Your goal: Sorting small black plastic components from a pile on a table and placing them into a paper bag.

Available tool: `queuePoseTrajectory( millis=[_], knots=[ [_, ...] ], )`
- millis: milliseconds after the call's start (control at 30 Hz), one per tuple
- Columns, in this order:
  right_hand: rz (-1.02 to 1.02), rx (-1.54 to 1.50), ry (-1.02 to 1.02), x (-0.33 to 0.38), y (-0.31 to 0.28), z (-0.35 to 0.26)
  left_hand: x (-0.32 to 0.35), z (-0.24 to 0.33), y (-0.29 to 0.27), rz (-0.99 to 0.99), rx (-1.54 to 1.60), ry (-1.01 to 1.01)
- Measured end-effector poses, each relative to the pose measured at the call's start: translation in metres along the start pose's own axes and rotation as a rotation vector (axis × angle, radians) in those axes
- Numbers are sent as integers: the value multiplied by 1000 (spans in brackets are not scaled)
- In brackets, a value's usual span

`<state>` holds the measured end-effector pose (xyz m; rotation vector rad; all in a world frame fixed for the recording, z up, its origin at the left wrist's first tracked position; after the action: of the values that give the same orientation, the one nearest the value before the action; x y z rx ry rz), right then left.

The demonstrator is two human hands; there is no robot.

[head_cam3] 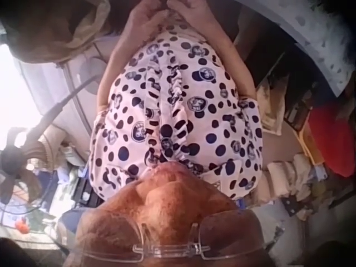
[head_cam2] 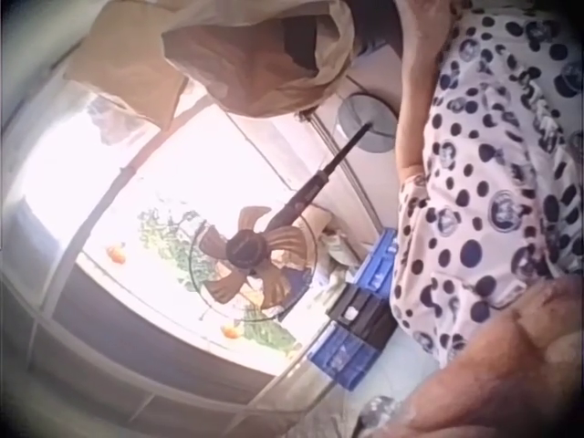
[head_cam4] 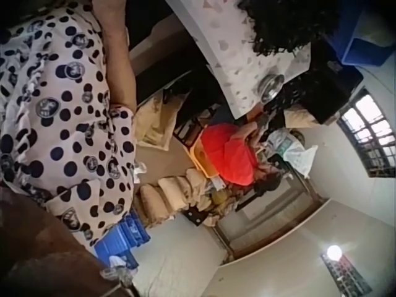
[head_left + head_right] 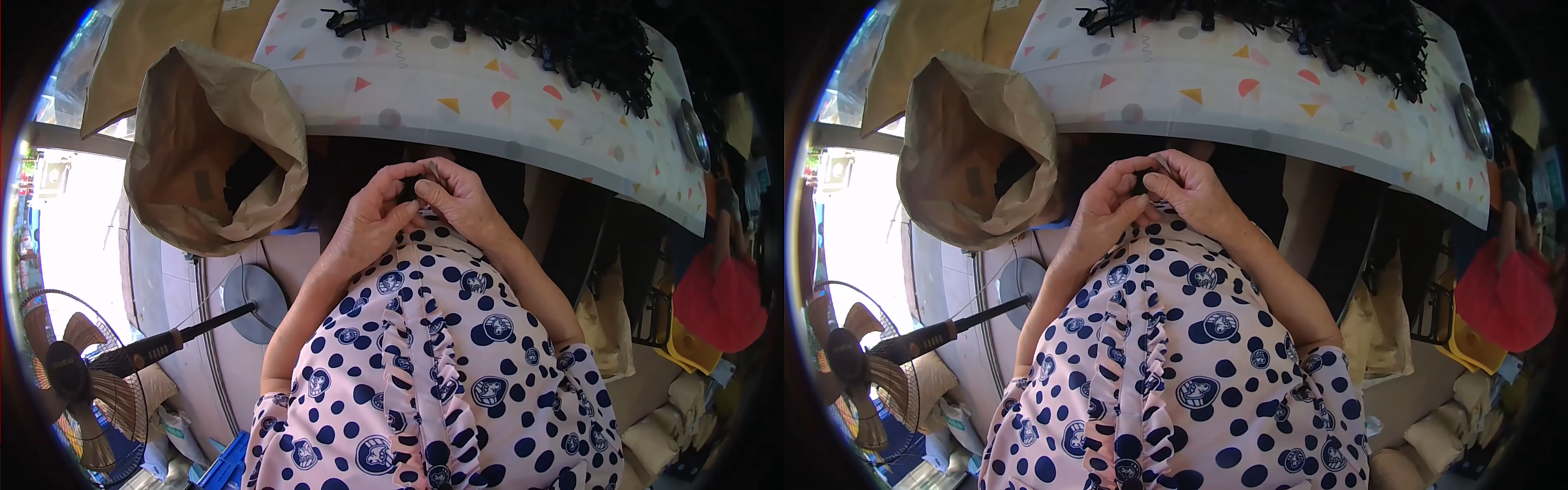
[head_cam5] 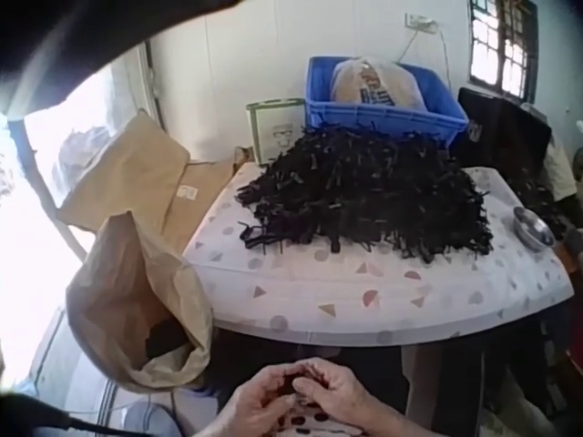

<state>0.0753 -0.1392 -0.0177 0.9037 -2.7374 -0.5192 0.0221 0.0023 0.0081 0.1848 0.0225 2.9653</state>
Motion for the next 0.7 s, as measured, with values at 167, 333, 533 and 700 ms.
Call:
queuePoseTrajectory(
  millis=[167,333,533,700],
  knots=[
    [26,97,2,4,21,-20,7,-1,-4,175,-252,154],
    [-1,52,89,6,38,-21,6,-4,-9,260,-133,178],
    [51,50,105,1,43,-18,6,-1,-8,292,-144,229],
    [40,109,108,-2,42,-14,7,3,-11,318,-241,205]
  ],
)
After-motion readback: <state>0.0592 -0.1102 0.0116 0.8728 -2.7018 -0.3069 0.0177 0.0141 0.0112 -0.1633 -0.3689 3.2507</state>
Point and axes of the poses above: each hand's wrist, its own x-axis away from the middle knuckle, its own y-axis out of the palm, z = x × y, the point moved 3 cm from there along -x, towards the middle knuckle, and after that the axes turned 7 degrees about -x, right-handed, at the moved point
